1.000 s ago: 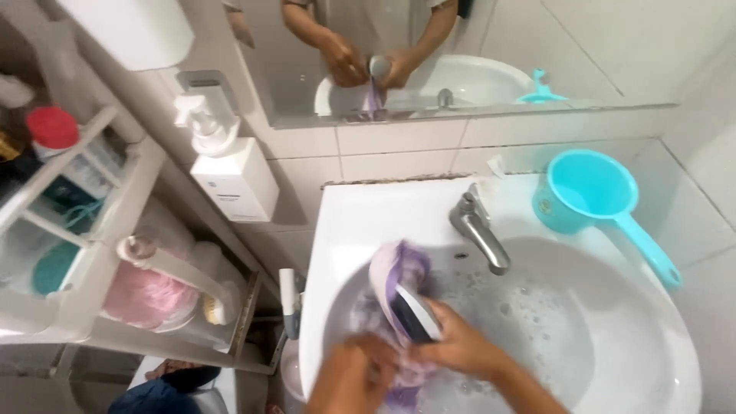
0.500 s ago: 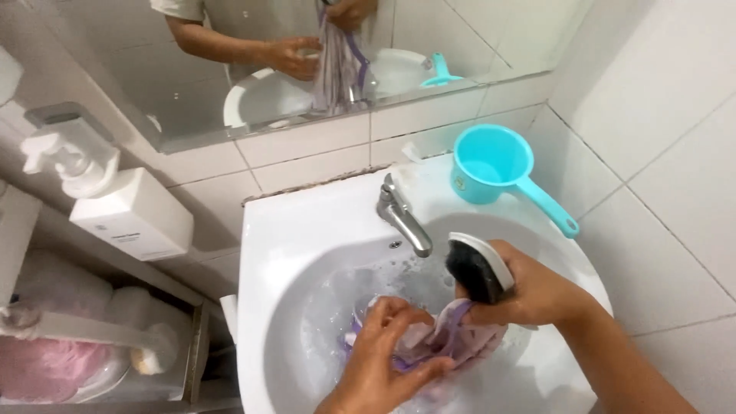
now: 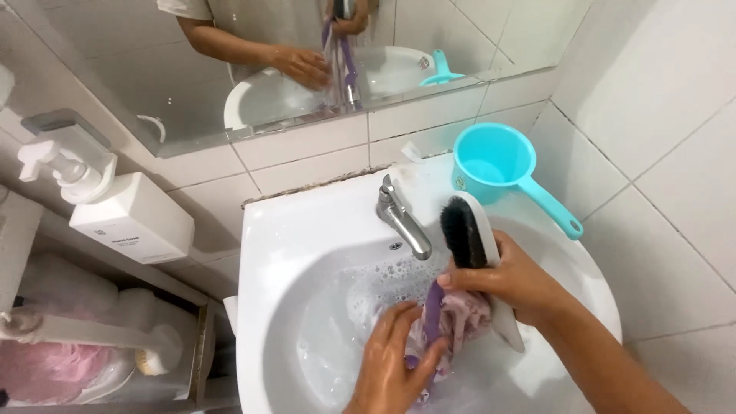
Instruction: Hand-washing pieces of clothing in a bathroom sink using a scrub brush and soapy water.
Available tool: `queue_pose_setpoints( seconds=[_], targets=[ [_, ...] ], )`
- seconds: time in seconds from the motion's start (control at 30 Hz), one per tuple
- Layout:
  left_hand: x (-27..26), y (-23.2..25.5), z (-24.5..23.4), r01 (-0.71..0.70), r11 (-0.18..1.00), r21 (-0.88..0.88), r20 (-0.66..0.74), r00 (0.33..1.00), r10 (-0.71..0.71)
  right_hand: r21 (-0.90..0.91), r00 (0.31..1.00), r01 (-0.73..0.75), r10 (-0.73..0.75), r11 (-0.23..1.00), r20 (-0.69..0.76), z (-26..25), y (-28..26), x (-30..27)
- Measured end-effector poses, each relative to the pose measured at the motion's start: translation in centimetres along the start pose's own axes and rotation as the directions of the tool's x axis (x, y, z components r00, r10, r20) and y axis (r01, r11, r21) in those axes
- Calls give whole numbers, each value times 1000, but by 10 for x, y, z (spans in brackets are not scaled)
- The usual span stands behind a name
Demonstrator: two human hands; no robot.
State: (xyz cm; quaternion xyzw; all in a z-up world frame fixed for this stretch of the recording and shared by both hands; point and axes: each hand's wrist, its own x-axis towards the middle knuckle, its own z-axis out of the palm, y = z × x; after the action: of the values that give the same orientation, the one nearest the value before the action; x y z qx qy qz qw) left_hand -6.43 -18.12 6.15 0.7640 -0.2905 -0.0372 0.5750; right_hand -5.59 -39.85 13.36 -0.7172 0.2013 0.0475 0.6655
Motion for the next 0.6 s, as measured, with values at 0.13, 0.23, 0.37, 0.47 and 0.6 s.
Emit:
queue_pose_setpoints(
  seconds=[0.13, 0.23, 0.37, 0.47, 0.6],
  targets=[
    [-5, -20, 17, -133, 977, 166, -147, 976, 158, 213, 994, -46, 24, 976, 104, -1, 22, 4],
    [8, -49, 9, 162, 986, -35, -112, 980, -165, 0, 986, -92, 91, 996, 137, -19, 33, 12],
    [28, -110, -31, 363, 931, -46, 124, 927, -355, -473, 882, -101, 299, 875, 364, -48, 71, 46],
    [38, -158, -32, 400, 911, 97, 375, 833, -406, -683, 821, 60, 353, 728, 448, -58, 152, 96],
    [45, -215, -10, 469, 797, 381, 418, 681, -601, -729, 979, -10, 156, 684, 133, -44, 217, 132]
  ],
)
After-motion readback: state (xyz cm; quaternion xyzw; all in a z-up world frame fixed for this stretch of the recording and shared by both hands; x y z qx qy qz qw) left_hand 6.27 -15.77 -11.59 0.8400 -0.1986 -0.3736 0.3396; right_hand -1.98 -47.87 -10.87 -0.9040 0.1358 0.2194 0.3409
